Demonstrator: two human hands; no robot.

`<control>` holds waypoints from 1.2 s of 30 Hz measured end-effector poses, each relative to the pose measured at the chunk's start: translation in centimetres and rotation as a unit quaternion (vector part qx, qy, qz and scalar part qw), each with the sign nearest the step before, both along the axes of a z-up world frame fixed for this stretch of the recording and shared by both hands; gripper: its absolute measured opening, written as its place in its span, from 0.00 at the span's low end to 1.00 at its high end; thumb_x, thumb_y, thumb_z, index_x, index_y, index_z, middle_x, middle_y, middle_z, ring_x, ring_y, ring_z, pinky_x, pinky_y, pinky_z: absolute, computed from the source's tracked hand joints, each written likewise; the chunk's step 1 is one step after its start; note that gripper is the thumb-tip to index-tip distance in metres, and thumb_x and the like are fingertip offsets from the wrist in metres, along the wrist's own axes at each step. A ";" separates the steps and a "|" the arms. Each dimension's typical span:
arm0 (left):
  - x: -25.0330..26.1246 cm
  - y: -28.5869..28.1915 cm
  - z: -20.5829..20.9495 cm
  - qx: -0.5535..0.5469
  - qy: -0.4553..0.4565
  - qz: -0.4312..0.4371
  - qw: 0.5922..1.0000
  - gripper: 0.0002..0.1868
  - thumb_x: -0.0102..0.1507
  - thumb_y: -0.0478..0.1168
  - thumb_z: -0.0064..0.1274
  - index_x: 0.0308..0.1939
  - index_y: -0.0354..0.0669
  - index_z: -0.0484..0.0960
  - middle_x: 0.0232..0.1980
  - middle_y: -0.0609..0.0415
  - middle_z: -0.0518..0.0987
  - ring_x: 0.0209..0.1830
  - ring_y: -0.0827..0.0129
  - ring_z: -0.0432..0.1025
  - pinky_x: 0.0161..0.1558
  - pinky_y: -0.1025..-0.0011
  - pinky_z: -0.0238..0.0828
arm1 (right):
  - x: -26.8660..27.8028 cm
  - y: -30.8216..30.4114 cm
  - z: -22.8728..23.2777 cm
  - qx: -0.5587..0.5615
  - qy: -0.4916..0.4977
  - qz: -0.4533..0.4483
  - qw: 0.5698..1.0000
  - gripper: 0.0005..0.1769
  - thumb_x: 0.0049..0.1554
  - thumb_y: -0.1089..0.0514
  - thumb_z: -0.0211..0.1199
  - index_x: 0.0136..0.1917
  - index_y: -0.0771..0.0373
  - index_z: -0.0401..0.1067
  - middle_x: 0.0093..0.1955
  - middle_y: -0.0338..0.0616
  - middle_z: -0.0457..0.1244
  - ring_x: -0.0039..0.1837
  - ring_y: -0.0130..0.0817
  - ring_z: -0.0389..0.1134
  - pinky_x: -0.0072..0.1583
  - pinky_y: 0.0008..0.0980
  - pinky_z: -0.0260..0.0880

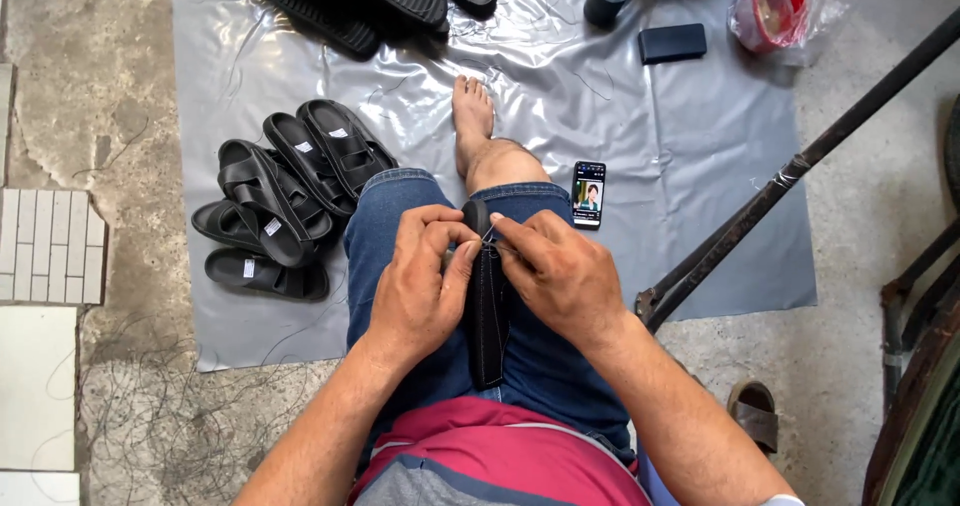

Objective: Hand-stitching the sole of a black sandal using a needle and thread to repair it.

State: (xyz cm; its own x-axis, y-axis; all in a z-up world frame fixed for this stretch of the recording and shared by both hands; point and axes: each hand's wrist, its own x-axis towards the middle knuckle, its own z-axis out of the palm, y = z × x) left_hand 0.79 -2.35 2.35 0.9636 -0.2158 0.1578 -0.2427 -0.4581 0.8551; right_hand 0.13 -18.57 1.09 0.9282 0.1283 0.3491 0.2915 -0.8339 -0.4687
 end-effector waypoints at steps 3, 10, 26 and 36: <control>0.1 -0.3 0.0 0.007 -0.006 0.003 1.000 0.03 0.62 0.39 0.44 0.36 0.46 0.71 0.45 0.51 0.68 0.35 0.49 0.73 0.28 0.60 0.74 | 0.5 0.1 1.0 -0.007 0.020 0.011 1.000 0.08 0.48 0.57 0.61 0.43 0.53 0.73 0.31 0.35 0.59 0.32 0.37 0.64 0.32 0.33 0.64; -0.1 0.7 -0.5 -0.020 -0.003 0.001 1.000 0.03 0.61 0.38 0.46 0.37 0.44 0.73 0.44 0.49 0.69 0.39 0.49 0.72 0.33 0.62 0.73 | -0.2 -0.6 1.3 0.109 0.088 0.046 0.989 0.04 0.49 0.51 0.61 0.39 0.48 0.73 0.31 0.34 0.59 0.33 0.37 0.66 0.35 0.31 0.66; -2.2 6.8 2.7 -0.374 0.150 -0.210 0.891 0.11 0.62 0.38 0.44 0.33 0.37 0.81 0.65 0.41 0.61 0.64 0.51 0.60 0.48 0.69 0.61 | -4.5 0.6 -0.6 0.264 0.246 0.243 0.900 0.03 0.51 0.61 0.54 0.38 0.59 0.69 0.32 0.41 0.60 0.35 0.38 0.64 0.38 0.31 0.63; -1.2 4.0 0.5 0.016 0.116 -0.049 0.992 0.24 0.53 0.47 0.54 0.54 0.50 0.74 0.54 0.54 0.75 0.51 0.74 0.70 0.49 0.78 0.62 | -3.7 -1.0 0.2 0.408 0.159 0.277 0.855 0.04 0.53 0.59 0.56 0.40 0.60 0.70 0.56 0.45 0.51 0.49 0.34 0.59 0.54 0.32 0.63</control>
State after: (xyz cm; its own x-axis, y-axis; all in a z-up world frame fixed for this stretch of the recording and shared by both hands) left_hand -0.43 1.66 2.89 0.9473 -0.3117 -0.0743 -0.0859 -0.4703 0.8783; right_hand -3.59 -19.61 1.24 0.8684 0.4134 0.2739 0.2862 0.0333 -0.9576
